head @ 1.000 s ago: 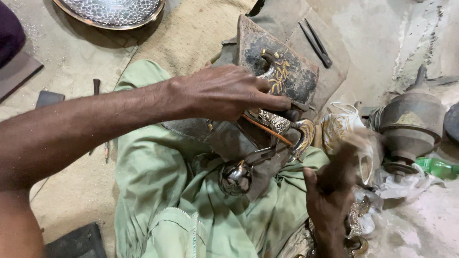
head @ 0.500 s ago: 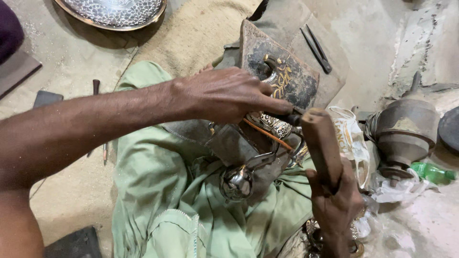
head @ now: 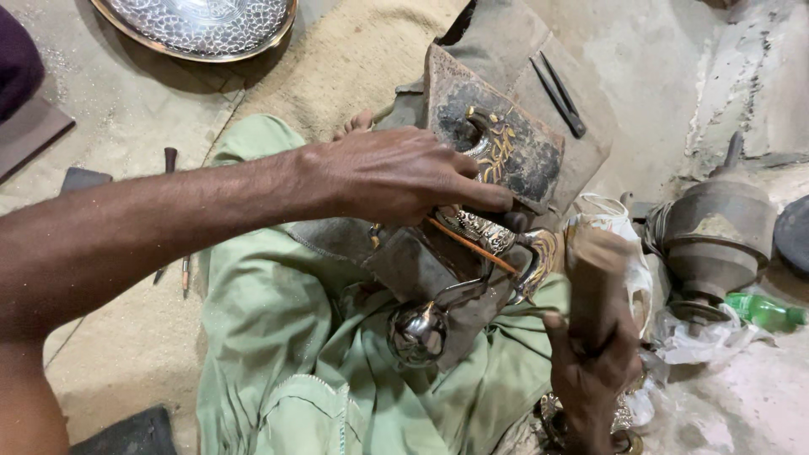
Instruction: The person sits on the floor holding a silver metal horse figurine braced against a sandbag on their lap. They hold a small punch against the figurine's raised details and strike it with a wooden mallet, repositioning the punch repeatedly to work different areas of the ornament, occasionally steadying the piece by hand.
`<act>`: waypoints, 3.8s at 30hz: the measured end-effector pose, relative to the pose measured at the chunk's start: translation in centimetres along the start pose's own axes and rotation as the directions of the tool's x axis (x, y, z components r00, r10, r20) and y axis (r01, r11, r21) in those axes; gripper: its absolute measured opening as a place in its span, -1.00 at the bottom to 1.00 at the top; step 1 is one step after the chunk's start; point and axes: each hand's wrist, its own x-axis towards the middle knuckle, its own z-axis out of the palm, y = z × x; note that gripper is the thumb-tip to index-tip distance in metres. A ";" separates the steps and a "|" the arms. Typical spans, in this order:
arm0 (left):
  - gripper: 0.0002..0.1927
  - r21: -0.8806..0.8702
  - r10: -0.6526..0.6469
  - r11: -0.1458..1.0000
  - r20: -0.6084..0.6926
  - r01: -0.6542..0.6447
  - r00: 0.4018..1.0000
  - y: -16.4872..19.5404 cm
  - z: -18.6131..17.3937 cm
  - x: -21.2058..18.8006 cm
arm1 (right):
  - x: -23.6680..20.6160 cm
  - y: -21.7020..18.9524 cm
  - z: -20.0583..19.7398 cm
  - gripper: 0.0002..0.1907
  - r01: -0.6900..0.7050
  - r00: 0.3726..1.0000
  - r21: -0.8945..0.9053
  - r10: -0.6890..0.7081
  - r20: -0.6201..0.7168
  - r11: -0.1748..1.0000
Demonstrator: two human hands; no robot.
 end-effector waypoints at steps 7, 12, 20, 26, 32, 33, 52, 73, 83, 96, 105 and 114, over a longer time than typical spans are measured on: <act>-0.37 -0.031 -0.051 0.998 0.009 0.051 0.999 0.3 -0.9 -0.6 | 1.8 -2.5 -0.1 -0.35 -0.066 0.997 0.122 0.061 0.044 0.990; -0.31 -0.047 -0.038 0.998 0.008 0.038 0.999 0.4 -1.0 -0.5 | 2.4 -2.6 -0.4 -0.35 0.027 0.996 -0.164 -0.013 0.085 0.986; -0.43 -0.098 0.075 0.991 -0.147 -0.090 0.986 -0.8 0.5 -0.8 | 2.7 -2.0 -1.2 -0.29 0.015 0.996 -0.190 0.001 0.085 0.982; -0.43 -0.106 0.009 0.994 -0.103 -0.020 0.995 -0.7 0.6 -0.8 | 3.2 -2.8 -0.7 -0.27 0.006 0.998 -0.022 -0.004 0.066 1.000; -0.33 -0.103 -0.009 0.995 -0.122 -0.003 0.992 -0.7 0.4 -1.0 | 2.8 -2.2 -0.3 -0.32 0.041 0.994 -0.076 -0.033 0.109 0.996; -0.30 -0.125 -0.004 0.992 -0.117 -0.010 0.993 -0.8 0.6 -1.0 | 2.7 -2.0 -0.5 -0.26 0.174 0.976 -0.341 -0.116 0.185 0.924; -0.30 -0.126 0.039 0.990 -0.186 -0.063 0.982 -1.4 1.9 -0.9 | 3.7 -2.6 -0.1 -0.62 -0.239 0.960 0.193 0.203 0.192 0.952; -0.44 -0.172 0.004 0.984 -0.189 -0.037 0.982 -1.4 1.3 -0.9 | 3.3 -1.6 0.5 -0.49 -0.192 0.957 0.040 0.178 0.230 0.981; -0.41 -0.230 -0.015 0.973 -0.176 -0.026 0.984 -1.3 1.0 -0.8 | 3.6 -2.0 0.1 -0.45 -0.302 0.944 0.124 0.279 0.177 0.945; -0.27 -0.223 -0.040 0.975 -0.154 0.005 0.987 -1.1 0.5 -1.1 | 3.4 -2.7 0.9 -0.27 -0.050 0.980 -0.100 0.068 0.187 0.994; -0.34 -0.189 0.007 0.981 -0.169 -0.040 0.986 -1.0 0.3 -1.1 | 3.9 -3.5 1.0 -0.72 -0.526 0.844 0.361 0.422 0.331 0.770; -0.30 -0.167 0.006 0.985 -0.194 -0.039 0.981 -1.2 0.5 -1.1 | 4.4 -3.9 1.2 -0.40 -0.079 0.946 -0.120 0.112 0.303 0.990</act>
